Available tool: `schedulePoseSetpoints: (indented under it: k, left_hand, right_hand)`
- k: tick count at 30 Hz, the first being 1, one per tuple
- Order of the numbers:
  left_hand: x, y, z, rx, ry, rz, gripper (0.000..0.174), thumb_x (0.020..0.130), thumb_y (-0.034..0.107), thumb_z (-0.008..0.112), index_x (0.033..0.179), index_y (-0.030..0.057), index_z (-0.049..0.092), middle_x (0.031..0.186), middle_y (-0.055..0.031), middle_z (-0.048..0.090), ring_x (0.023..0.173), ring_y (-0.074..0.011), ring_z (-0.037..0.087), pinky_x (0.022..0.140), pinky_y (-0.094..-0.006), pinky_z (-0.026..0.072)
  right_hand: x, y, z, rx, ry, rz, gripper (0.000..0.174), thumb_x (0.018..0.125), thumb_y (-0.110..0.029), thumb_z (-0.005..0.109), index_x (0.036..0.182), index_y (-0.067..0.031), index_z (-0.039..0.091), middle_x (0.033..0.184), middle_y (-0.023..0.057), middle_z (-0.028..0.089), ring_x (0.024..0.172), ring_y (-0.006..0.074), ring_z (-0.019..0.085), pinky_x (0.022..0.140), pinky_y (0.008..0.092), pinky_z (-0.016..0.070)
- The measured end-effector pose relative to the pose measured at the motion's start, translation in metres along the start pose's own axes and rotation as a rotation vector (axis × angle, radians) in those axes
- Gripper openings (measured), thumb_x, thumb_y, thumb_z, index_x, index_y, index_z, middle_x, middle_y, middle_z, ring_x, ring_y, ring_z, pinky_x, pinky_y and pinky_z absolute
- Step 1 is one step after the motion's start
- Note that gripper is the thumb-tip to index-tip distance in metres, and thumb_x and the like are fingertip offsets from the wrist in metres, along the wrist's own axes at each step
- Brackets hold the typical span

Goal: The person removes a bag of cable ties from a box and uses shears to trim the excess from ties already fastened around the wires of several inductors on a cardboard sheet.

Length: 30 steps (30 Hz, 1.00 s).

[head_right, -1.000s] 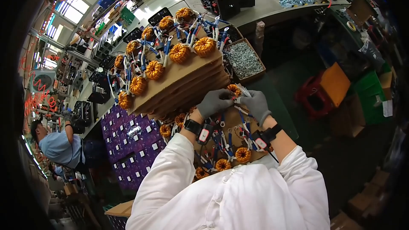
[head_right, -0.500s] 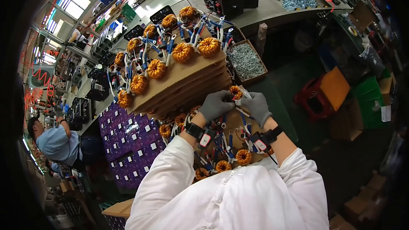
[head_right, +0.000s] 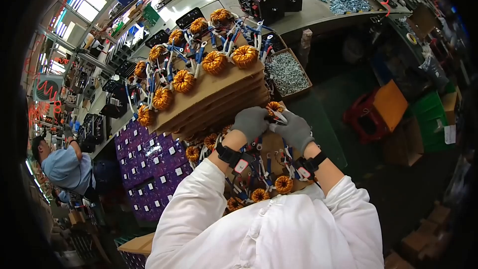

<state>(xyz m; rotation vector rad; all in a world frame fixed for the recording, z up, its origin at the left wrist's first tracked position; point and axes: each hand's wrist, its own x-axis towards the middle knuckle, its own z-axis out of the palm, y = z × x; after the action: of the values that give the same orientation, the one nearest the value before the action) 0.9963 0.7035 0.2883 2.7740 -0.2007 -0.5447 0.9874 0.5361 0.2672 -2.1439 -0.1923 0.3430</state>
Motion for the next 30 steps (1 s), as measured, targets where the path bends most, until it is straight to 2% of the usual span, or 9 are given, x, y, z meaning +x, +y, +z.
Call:
schedulePoseSetpoints:
  k: [4,7,9,13,16,21,24,28,30]
  left_hand:
    - [-0.007,0.012,0.010,0.038,0.097,-0.015,0.020,0.081,0.022,0.059,0.095,0.0090,0.066,0.096,-0.0112,0.063,0.092,-0.0301,0.062,0.077,-0.0413,0.0504]
    - [-0.013,0.015,0.015,0.120,0.176,0.011,0.016,0.081,0.021,0.059,0.090,0.0089,0.066,0.092,-0.0101,0.063,0.087,-0.0283,0.064,0.073,-0.0410,0.0516]
    - [-0.016,0.014,0.018,0.203,0.215,0.061,0.014,0.082,0.020,0.058,0.085,0.0089,0.066,0.089,-0.0091,0.062,0.085,-0.0265,0.064,0.071,-0.0410,0.0518]
    - [-0.017,0.009,0.023,0.192,0.273,0.111,0.013,0.081,0.018,0.058,0.085,0.0081,0.065,0.088,-0.0091,0.063,0.082,-0.0275,0.064,0.070,-0.0408,0.0516]
    - [-0.017,-0.002,0.023,-0.061,0.297,0.080,0.017,0.080,0.021,0.060,0.088,0.0072,0.066,0.085,-0.0101,0.064,0.079,-0.0280,0.064,0.068,-0.0389,0.0514]
    - [-0.023,-0.013,0.028,-0.997,-0.026,0.136,0.028,0.085,0.030,0.060,0.093,0.0031,0.062,0.080,-0.0039,0.062,0.072,-0.0156,0.060,0.065,-0.0311,0.0498]
    - [-0.025,-0.012,0.010,-1.186,-0.236,-0.047,0.027,0.087,0.028,0.057,0.097,0.0026,0.058,0.082,-0.0012,0.059,0.074,-0.0105,0.056,0.063,-0.0276,0.0478]
    - [-0.015,-0.030,0.010,-1.205,-0.178,-0.033,0.028,0.088,0.028,0.056,0.101,0.0031,0.056,0.085,-0.0019,0.059,0.077,-0.0100,0.055,0.065,-0.0258,0.0472]
    - [-0.010,-0.036,0.013,-1.128,-0.156,0.109,0.025,0.087,0.023,0.058,0.104,0.0037,0.057,0.086,-0.0019,0.059,0.078,-0.0095,0.055,0.070,-0.0249,0.0478]
  right_hand:
    - [0.003,0.006,0.004,0.074,0.033,0.055,0.040,0.076,-0.031,0.069,0.103,-0.0028,0.065,0.087,0.0172,0.067,0.081,0.0309,0.065,0.072,0.0371,0.0490]
    - [0.003,0.011,0.008,0.137,0.047,0.073,0.042,0.075,-0.028,0.071,0.106,-0.0014,0.063,0.088,0.0158,0.068,0.078,0.0248,0.066,0.072,0.0341,0.0491]
    - [0.004,0.016,0.012,0.343,0.041,0.076,0.040,0.075,-0.021,0.073,0.107,0.0008,0.063,0.088,0.0099,0.069,0.076,0.0145,0.063,0.071,0.0296,0.0488]
    - [0.001,0.009,0.011,0.561,0.010,0.131,0.035,0.075,-0.014,0.073,0.105,0.0032,0.064,0.087,0.0043,0.067,0.077,0.0078,0.058,0.069,0.0258,0.0479]
    - [0.003,0.014,0.015,0.606,0.007,0.115,0.033,0.077,-0.012,0.071,0.105,0.0046,0.064,0.089,0.0028,0.066,0.077,0.0072,0.058,0.069,0.0249,0.0481]
    - [0.009,0.018,0.021,0.724,0.013,0.171,0.019,0.080,-0.011,0.069,0.093,0.0017,0.064,0.079,0.0010,0.062,0.072,0.0054,0.056,0.065,0.0236,0.0471]
    - [0.004,0.004,0.015,0.802,0.006,0.181,0.013,0.082,-0.011,0.066,0.090,-0.0012,0.063,0.071,-0.0007,0.058,0.062,0.0045,0.054,0.054,0.0213,0.0442]
    - [0.001,0.010,0.001,0.765,-0.168,0.266,0.014,0.084,-0.013,0.064,0.092,-0.0021,0.062,0.065,-0.0024,0.054,0.050,0.0032,0.047,0.043,0.0192,0.0367]
    - [0.001,0.009,-0.003,0.912,-0.225,0.292,0.015,0.087,-0.013,0.060,0.099,-0.0034,0.061,0.063,-0.0029,0.054,0.041,0.0022,0.039,0.037,0.0191,0.0289]
